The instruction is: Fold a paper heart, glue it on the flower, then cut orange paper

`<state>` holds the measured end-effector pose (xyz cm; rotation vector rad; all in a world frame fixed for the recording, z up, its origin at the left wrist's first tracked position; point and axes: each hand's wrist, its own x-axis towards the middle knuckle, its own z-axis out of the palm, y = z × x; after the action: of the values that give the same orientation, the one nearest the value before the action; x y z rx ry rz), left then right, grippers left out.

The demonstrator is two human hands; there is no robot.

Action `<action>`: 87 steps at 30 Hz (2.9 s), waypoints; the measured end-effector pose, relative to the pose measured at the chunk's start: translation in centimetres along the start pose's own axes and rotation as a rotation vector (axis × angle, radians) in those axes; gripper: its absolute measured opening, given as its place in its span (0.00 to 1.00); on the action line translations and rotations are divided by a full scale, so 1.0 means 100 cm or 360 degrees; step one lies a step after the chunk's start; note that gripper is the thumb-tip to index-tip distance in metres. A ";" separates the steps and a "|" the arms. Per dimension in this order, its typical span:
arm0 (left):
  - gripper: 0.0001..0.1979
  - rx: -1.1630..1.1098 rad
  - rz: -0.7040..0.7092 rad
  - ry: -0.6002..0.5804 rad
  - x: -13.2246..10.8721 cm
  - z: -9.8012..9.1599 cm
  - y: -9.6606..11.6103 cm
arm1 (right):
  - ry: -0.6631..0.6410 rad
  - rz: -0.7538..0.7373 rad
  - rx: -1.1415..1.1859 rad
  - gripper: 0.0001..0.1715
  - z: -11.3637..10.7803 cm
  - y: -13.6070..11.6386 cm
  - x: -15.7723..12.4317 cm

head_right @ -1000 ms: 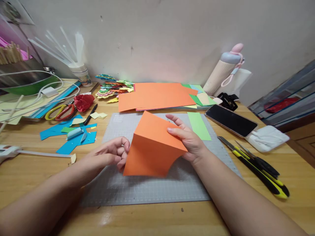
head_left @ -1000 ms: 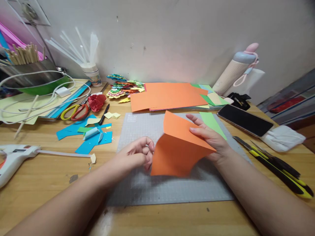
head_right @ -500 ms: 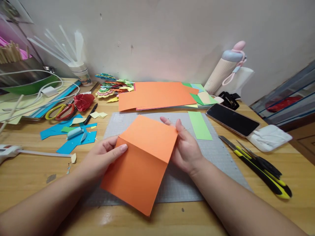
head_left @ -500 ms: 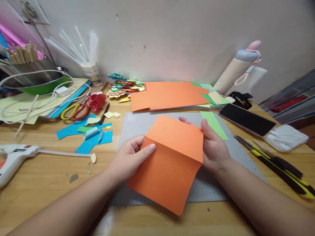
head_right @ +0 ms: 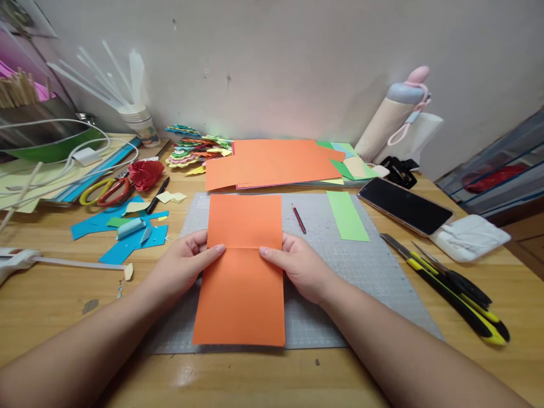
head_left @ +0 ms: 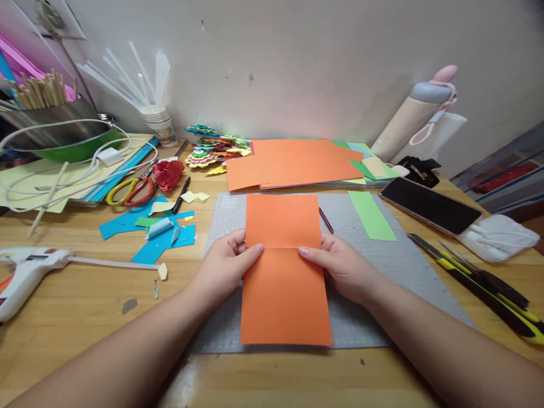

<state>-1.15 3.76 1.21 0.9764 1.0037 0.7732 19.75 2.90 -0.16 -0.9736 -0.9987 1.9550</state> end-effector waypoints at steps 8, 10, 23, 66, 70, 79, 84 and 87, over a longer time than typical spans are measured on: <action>0.05 0.0020 -0.0009 0.0176 0.002 -0.004 0.000 | 0.0191 0.0049 -0.0001 0.06 -0.004 -0.001 0.005; 0.06 -0.0020 -0.0058 0.0226 0.002 -0.006 0.001 | 0.0214 0.0042 -0.0104 0.03 -0.004 -0.002 0.005; 0.18 0.0374 0.0033 -0.0032 -0.003 -0.005 0.005 | 0.0107 0.0112 -0.0004 0.15 -0.010 -0.010 -0.002; 0.15 0.0862 -0.0225 -0.0039 -0.007 -0.022 0.032 | 0.0191 0.0138 -0.0917 0.02 -0.026 -0.022 0.004; 0.15 0.0824 -0.0135 -0.0034 -0.003 -0.019 0.022 | 0.0277 0.0019 -0.0415 0.09 -0.022 -0.020 0.004; 0.09 0.1313 0.0042 -0.0217 -0.007 -0.004 0.008 | 0.0021 0.0242 -0.0664 0.16 0.009 0.000 -0.003; 0.08 0.1313 0.0123 -0.0333 -0.010 0.000 0.004 | -0.0029 0.0170 -0.0792 0.12 0.020 0.012 -0.006; 0.07 0.1366 0.0186 -0.0360 -0.009 0.002 0.001 | -0.0055 0.0120 -0.0843 0.09 0.023 0.016 -0.007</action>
<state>-1.30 2.93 1.64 1.8259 1.0968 0.2864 17.73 0.94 -0.37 -1.2774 -1.5652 1.8033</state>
